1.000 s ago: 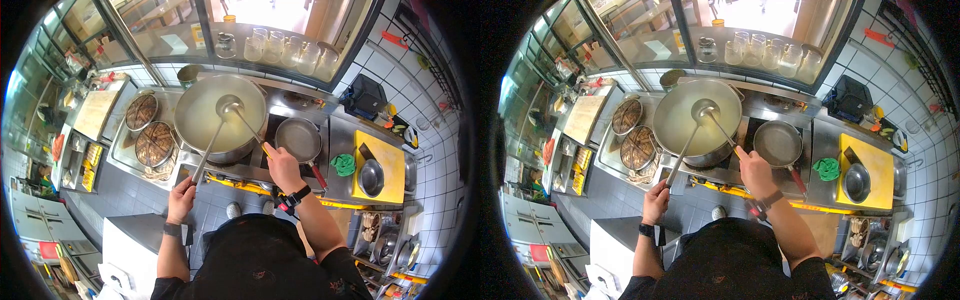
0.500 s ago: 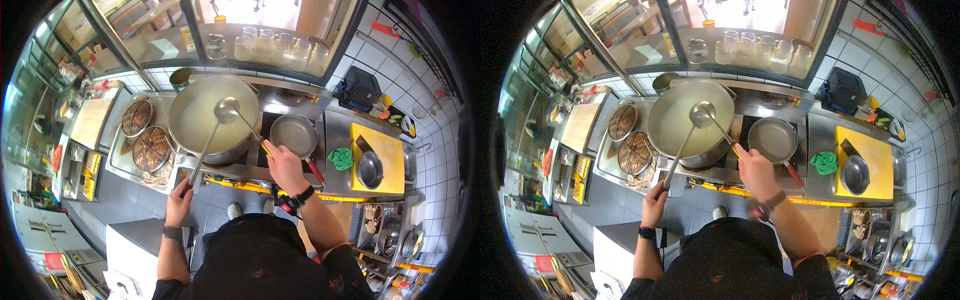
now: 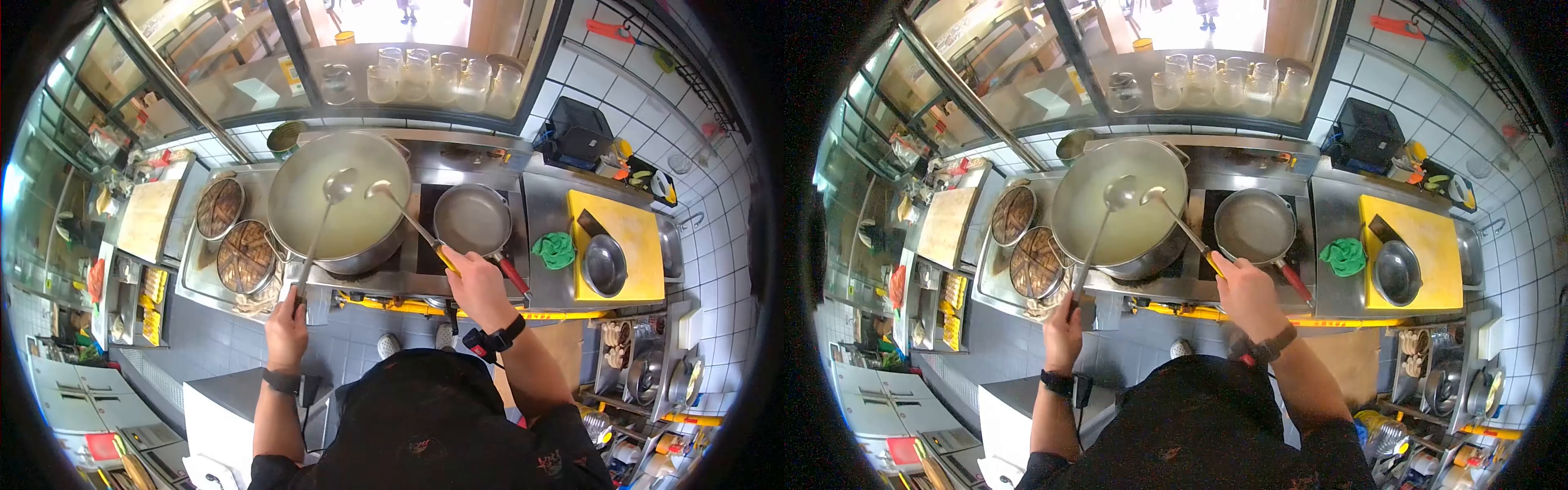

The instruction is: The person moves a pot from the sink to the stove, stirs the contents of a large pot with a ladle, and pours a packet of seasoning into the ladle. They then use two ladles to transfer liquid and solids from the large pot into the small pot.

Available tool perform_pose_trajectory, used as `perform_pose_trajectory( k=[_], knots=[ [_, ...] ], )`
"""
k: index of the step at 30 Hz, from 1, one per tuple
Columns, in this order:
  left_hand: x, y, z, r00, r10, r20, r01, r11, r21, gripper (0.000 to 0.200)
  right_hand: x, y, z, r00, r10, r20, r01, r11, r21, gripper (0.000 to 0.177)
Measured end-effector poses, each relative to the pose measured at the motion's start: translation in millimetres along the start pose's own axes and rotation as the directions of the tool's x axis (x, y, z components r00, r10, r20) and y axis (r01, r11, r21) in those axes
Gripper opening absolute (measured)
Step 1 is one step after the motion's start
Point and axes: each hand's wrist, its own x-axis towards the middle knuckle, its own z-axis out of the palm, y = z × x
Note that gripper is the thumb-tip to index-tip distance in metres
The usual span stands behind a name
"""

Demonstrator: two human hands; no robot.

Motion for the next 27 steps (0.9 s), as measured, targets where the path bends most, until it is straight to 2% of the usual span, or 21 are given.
perform_pose_trajectory(
  k=[3,7,9,10,12,13,16,21,25,27],
  knots=[
    [23.0,-5.8,-8.9,0.996,0.091,-0.015,-0.086,0.977,0.195,0.041,-6.5,3.7,-3.9,0.999,0.015,-0.044,-0.012,0.998,0.067,0.04],
    [55.6,-11.5,-13.6,0.997,0.08,0.01,-0.079,0.943,0.322,0.042,-12.8,7.1,-6.5,0.996,-0.001,-0.085,0.014,0.988,0.153,0.043],
    [72.7,-7.6,-14.6,0.999,0.001,0.032,-0.015,0.906,0.424,0.037,-16.0,6.1,-7.4,0.997,0.015,-0.076,-0.002,0.986,0.169,0.043],
    [83.0,-7.4,-14.5,0.999,0.01,0.034,-0.023,0.906,0.423,0.037,-17.6,5.2,-7.7,0.998,0.024,-0.06,-0.013,0.983,0.185,0.043],
    [100.7,-9.2,-10.7,0.991,-0.042,0.128,-0.023,0.884,0.467,0.029,-21.8,5.1,-6.0,0.998,0.034,-0.054,-0.023,0.981,0.195,0.043],
    [105.7,-10.6,-5.3,0.995,-0.02,0.096,-0.018,0.923,0.384,0.02,-24.3,5.7,-4.7,0.998,0.04,-0.041,-0.03,0.978,0.206,0.043],
    [124.2,-5.8,8.3,0.985,-0.058,0.163,-0.016,0.908,0.418,0.017,-32.1,8.9,-0.6,0.999,0.04,-0.027,-0.034,0.977,0.212,0.043],
    [149.3,-1.2,31.0,0.968,-0.138,0.211,0.022,0.88,0.475,0.024,-46.0,11.4,-5.5,0.997,0.061,-0.045,-0.049,0.973,0.226,0.042],
    [166.0,-10.7,41.7,0.96,-0.068,0.27,-0.062,0.894,0.445,0.024,-52.6,16.1,-7.1,0.996,0.072,-0.06,-0.056,0.972,0.23,0.042],
    [171.9,-10.5,44.1,0.95,-0.002,0.311,-0.116,0.925,0.361,0.024,-53.1,18.0,-6.3,0.995,0.08,-0.068,-0.062,0.972,0.228,0.042]
  ],
)
